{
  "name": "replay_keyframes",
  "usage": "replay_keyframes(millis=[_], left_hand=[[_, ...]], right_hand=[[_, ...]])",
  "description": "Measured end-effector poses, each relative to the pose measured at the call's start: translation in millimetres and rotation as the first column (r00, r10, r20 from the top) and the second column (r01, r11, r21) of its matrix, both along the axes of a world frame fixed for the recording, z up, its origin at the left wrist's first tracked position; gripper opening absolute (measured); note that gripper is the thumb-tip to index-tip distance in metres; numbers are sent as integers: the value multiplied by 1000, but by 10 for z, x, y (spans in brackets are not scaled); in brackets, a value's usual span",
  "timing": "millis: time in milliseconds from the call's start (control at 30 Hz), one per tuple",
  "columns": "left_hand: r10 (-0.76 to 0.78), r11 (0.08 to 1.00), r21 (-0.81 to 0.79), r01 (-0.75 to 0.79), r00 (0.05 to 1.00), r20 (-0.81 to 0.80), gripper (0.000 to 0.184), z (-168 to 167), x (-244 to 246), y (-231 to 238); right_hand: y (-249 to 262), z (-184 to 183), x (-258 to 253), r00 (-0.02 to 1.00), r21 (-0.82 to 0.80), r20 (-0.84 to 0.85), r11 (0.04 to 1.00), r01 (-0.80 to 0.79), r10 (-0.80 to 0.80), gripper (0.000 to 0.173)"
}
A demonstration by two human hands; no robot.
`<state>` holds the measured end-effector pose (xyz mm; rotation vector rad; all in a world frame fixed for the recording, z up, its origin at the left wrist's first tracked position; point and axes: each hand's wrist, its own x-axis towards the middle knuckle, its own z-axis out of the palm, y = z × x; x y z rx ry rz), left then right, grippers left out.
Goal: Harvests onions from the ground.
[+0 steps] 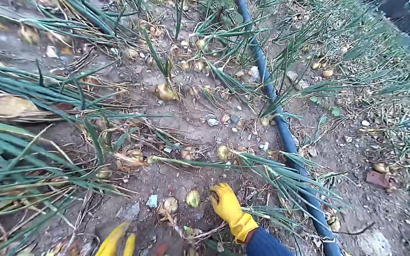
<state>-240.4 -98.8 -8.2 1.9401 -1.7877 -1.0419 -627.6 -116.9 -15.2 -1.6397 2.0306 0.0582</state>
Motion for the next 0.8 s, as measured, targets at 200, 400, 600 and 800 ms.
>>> replay_keyframes(millis=[200,400,600,800], left_hand=[[177,889,-445,-103,976,128,76,-457,-121,-1615],[169,872,-488,-36,958,231,81,-889,-170,-1712],[212,881,-466,-80,948,238,83,-900,-139,-1721],[205,877,-477,-58,943,262,75,-1005,-85,-1658]], right_hand=[[-469,220,-140,952,17,284,994,112,-112,39],[-1686,369,-325,910,-328,414,927,179,-29,33],[-3534,156,-458,985,-409,133,899,159,-113,63],[-4139,244,-108,970,-150,-190,981,122,-150,48]])
